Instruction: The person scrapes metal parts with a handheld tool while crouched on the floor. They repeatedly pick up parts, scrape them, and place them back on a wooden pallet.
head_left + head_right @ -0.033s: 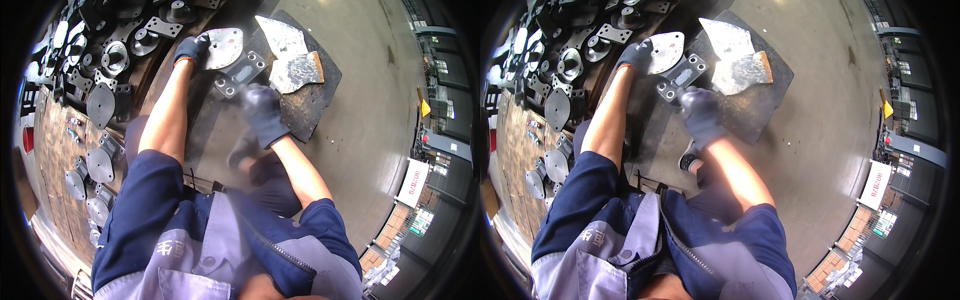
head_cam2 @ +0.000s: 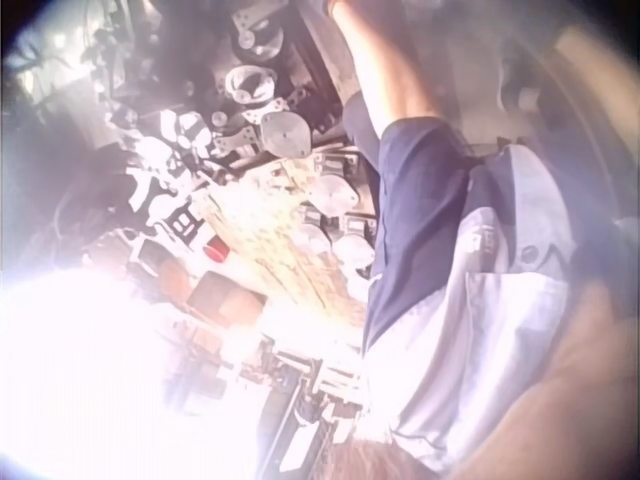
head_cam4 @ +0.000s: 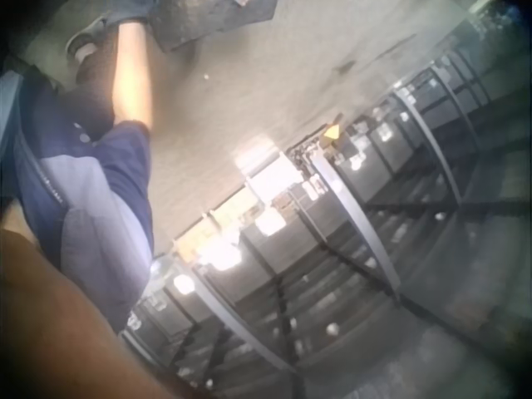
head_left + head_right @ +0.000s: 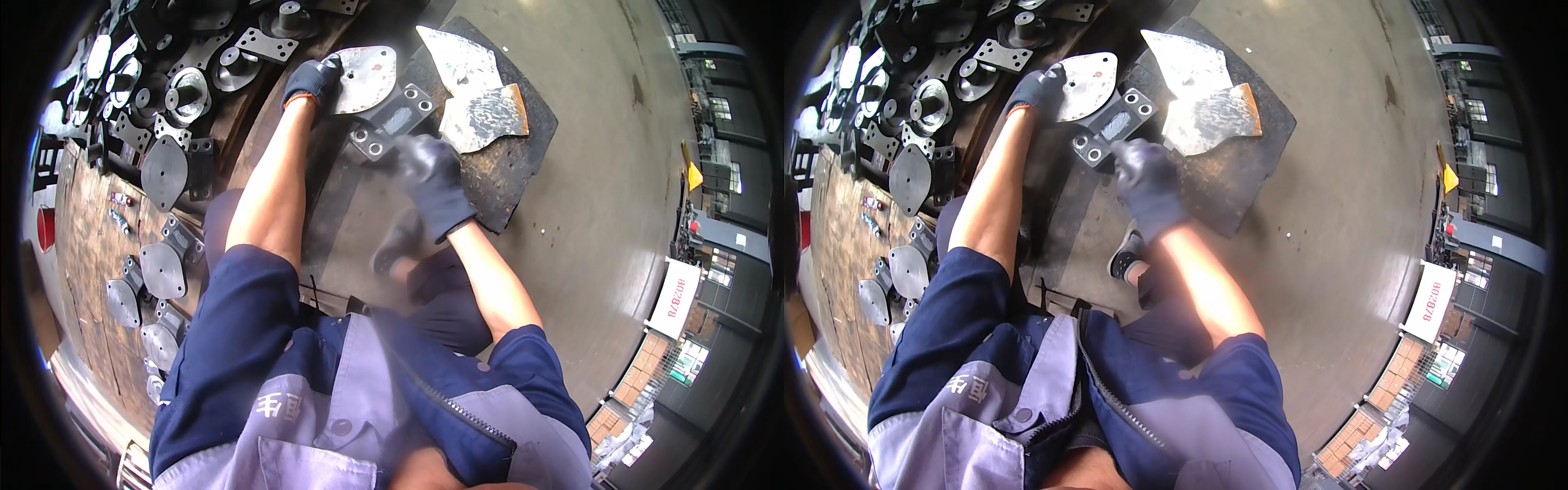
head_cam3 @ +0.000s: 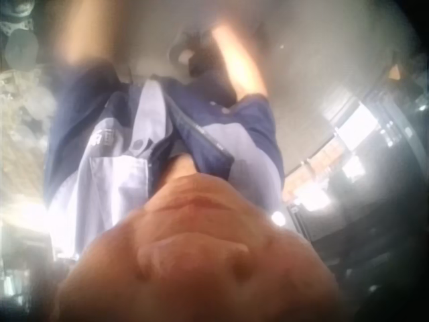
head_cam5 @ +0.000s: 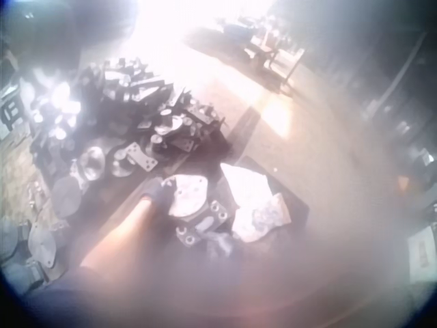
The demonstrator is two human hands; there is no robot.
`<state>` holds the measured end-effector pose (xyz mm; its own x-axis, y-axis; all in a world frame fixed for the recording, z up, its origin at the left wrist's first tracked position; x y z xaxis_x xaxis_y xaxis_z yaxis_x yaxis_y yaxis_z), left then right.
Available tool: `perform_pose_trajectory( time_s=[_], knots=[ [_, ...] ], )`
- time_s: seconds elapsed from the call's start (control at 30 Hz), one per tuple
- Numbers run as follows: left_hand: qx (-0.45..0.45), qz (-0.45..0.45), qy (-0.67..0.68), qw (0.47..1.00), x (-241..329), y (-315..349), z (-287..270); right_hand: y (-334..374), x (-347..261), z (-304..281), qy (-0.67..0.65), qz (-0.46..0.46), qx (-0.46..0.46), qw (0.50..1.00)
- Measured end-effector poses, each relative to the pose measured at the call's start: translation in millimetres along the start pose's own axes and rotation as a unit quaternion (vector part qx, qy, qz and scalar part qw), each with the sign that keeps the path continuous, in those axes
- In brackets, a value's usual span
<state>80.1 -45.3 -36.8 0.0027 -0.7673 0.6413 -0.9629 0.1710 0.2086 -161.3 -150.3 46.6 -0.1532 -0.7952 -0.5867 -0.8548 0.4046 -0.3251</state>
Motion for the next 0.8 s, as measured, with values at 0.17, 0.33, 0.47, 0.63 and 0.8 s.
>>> perform_pose_trajectory(
  time_s=[0.17,0.33,0.47,0.63,0.8],
  knots=[
    [-0.005,-0.004,0.008,1.000,1,4,-1,-11,28,0,-0.193,0.175,-0.005,0.966],
    [0.015,-0.005,0.009,1.000,6,10,-8,-16,44,11,-0.208,0.349,-0.086,0.910],
    [0.004,-0.009,0.037,0.999,-1,5,-2,-32,40,5,-0.042,0.336,-0.073,0.938],
    [0.012,-0.005,0.052,0.999,2,8,-3,-37,63,6,0.018,0.324,-0.071,0.943],
    [-0.007,0.006,0.026,1.000,-1,2,0,-41,76,3,0.054,0.293,-0.044,0.954]
  ],
)
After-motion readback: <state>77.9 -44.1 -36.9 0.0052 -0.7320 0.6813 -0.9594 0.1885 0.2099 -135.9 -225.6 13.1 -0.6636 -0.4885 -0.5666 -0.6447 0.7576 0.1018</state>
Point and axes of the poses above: each hand's wrist, its own y-axis away from the middle knuckle, its own z-axis out of the palm, x = y × z, the point moved 5 cm from there along -y, towards the middle knuckle, and after that the axes turned 12 degrees about x, right-handed, at the moved point
